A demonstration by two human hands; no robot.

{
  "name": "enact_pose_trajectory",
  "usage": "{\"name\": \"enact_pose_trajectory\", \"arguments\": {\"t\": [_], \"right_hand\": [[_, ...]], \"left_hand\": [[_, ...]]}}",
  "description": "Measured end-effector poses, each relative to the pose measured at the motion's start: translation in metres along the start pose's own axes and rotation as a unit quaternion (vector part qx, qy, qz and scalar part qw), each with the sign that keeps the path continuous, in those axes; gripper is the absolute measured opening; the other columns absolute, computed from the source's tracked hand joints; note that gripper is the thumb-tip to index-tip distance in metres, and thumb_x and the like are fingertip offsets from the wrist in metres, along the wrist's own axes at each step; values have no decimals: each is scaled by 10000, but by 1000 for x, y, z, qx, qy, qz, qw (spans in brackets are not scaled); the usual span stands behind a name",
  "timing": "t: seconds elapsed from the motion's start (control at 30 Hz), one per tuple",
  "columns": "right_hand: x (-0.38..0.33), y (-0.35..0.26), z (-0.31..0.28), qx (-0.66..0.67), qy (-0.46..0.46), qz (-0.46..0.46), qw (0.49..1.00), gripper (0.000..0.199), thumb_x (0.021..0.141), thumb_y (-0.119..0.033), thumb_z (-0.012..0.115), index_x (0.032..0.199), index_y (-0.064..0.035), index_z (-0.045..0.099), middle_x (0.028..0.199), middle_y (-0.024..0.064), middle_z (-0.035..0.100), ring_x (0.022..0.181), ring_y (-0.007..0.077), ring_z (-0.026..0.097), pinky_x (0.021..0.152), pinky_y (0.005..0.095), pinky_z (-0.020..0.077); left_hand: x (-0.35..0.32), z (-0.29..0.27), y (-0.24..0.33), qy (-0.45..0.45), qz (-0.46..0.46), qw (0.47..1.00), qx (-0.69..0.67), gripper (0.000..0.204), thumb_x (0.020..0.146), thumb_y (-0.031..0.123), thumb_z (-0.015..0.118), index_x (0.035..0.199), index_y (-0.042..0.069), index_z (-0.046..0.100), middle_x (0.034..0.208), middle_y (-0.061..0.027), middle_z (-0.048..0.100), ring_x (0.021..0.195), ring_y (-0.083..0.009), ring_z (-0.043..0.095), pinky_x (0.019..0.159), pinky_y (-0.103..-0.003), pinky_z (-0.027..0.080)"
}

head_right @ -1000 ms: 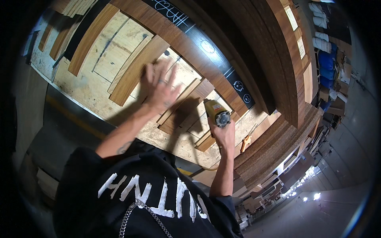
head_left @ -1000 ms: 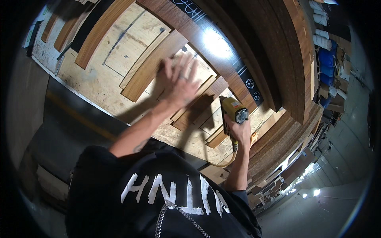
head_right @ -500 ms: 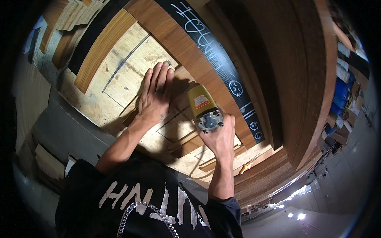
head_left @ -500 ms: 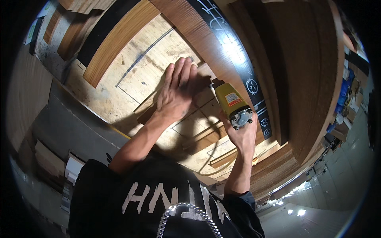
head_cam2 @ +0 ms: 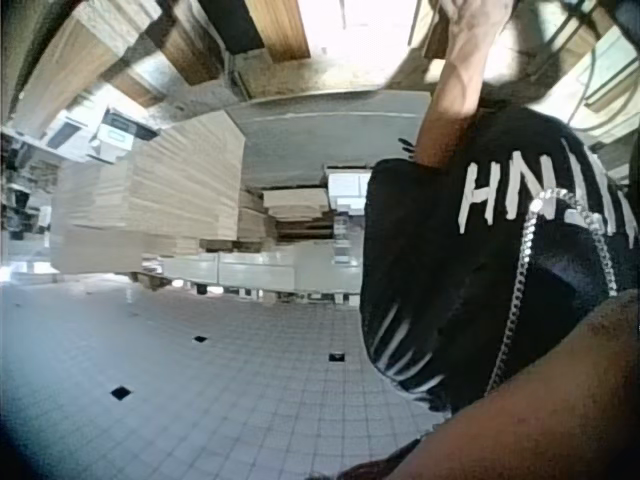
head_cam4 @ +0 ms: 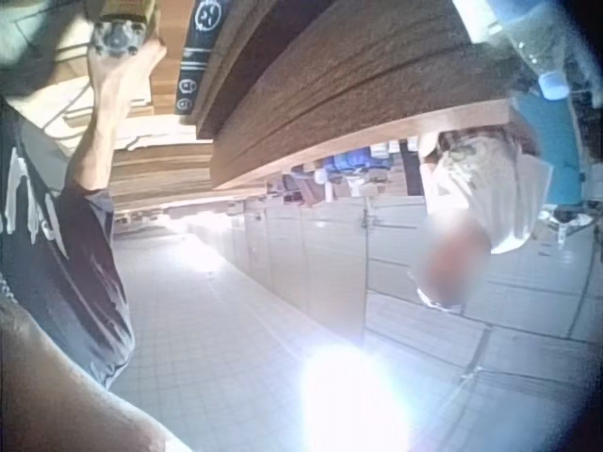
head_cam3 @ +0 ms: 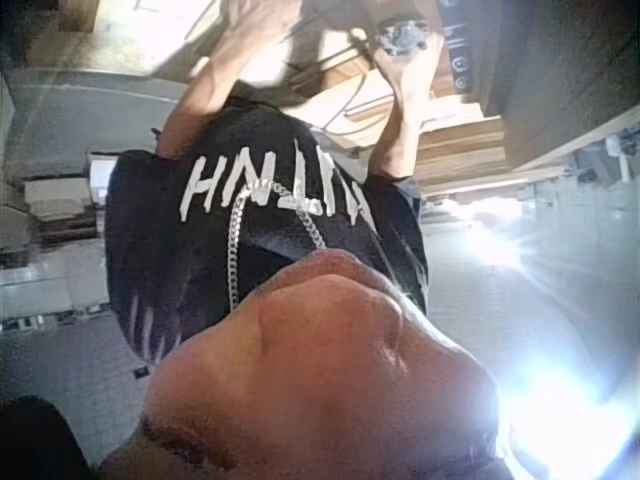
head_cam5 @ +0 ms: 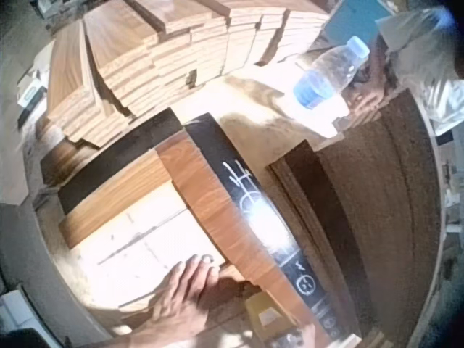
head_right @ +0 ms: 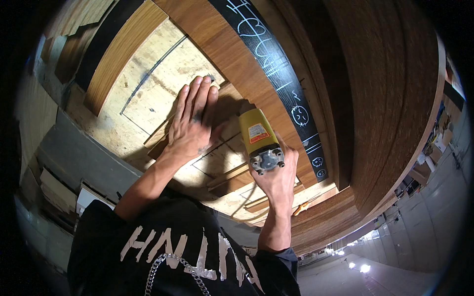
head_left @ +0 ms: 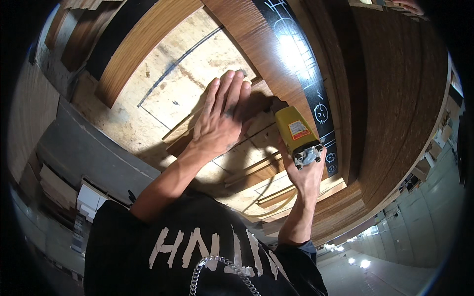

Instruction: The person assembles wooden frames by aligning wooden slats and fastening them with a pneumatic nail gun. They repeatedly position pieces, drive nails, and stack completed frames on the workbench.

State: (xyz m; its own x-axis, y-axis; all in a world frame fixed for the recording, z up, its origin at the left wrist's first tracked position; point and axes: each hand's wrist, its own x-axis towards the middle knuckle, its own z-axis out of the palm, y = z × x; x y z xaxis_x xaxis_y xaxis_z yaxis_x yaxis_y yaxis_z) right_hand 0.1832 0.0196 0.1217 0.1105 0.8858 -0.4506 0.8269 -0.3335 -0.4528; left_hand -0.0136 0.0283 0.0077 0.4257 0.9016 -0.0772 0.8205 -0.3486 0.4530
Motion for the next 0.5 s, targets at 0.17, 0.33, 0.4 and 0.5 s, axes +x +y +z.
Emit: {"name": "enact_pose_trajectory", "arguments": {"t": [0.17,0.33,0.4,0.5], "right_hand": [[4,-10,-4,64,-36,48,996,406,748,-183,844,1049,33,678,817,184,730,707,356,710,740,423,561],[3,-8,-3,25,-45,11,999,425,735,-188,862,1051,28,677,810,169,731,695,350,706,725,426,549],[2,-3,-1,16,-38,25,999,444,752,-232,868,1063,34,695,881,189,719,763,343,700,747,427,553],[7,-9,-5,-10,-75,80,994,536,800,-306,853,1143,67,678,1077,245,660,955,346,681,843,443,563]], "left_hand": [[-1,1,-1,-13,0,1000,5,835,915,424,680,1506,-77,370,1605,-272,302,1516,-416,271,1251,-546,200],[-1,-1,-2,-11,-1,1000,-15,873,900,408,702,1529,-68,327,1615,-266,277,1522,-414,257,1256,-542,194],[-2,-1,-1,-21,4,1000,-13,880,892,400,710,1529,-69,325,1610,-266,283,1520,-414,259,1258,-539,192],[-1,-4,-1,-37,-1,999,11,876,875,383,721,1521,-70,339,1602,-262,295,1525,-414,239,1263,-530,186]]}}
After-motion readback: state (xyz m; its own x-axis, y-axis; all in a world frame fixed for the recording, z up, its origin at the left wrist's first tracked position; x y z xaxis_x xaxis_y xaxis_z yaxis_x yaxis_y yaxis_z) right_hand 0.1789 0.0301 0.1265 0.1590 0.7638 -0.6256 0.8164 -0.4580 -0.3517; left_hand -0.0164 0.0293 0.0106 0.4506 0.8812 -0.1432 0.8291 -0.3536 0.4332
